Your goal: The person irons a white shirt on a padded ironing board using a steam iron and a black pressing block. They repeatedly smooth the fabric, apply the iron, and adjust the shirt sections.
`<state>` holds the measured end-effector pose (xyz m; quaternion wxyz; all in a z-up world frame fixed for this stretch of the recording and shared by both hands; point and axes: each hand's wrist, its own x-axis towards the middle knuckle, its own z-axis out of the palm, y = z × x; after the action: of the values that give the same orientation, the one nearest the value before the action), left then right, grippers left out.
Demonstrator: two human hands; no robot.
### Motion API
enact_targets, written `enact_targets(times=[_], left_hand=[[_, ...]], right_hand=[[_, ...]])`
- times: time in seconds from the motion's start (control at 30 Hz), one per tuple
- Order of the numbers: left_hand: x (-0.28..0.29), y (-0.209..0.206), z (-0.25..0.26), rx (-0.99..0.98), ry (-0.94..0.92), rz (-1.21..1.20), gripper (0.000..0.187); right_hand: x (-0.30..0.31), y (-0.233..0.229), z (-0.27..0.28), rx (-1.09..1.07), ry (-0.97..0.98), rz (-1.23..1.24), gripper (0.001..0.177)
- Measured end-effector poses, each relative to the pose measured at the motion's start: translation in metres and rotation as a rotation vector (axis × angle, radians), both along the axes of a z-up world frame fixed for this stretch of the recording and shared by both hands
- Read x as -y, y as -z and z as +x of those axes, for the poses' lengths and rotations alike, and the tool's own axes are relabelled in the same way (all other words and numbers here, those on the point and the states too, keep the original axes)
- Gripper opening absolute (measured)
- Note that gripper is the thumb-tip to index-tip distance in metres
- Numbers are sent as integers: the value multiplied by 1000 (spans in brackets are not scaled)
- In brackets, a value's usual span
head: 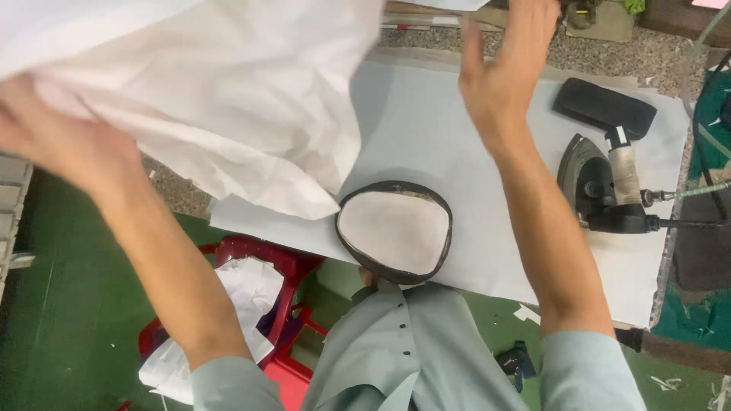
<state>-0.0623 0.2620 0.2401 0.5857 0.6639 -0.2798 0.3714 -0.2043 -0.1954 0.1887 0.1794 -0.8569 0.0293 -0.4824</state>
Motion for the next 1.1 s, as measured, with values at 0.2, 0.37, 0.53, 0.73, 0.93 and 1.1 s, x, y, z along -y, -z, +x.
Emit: enact_targets(times=[0.2,0.37,0.53,0.73,0.93,1.1], left_hand=[[12,124,-136,-689,227,-413,60],[29,184,-161,-871,240,252,50],[36,173,-163,-1685,-41,453,95],[54,136,-183,-1636,-63,-381,88],[102,74,-139,-1276,423,-737,56],[148,39,-153,-1079,790,-1018,79]], right_hand=[[-1,152,-122,-260,71,-7,40],[10,190,-200,-329,325,-95,31],[-64,211,-199,-1192,33,1300,67],[-117,149,-174,-1055,-1,1585,94],[-91,176,-185,-871,98,1427,75],[-31,156,-221,-845,280,961,61]])
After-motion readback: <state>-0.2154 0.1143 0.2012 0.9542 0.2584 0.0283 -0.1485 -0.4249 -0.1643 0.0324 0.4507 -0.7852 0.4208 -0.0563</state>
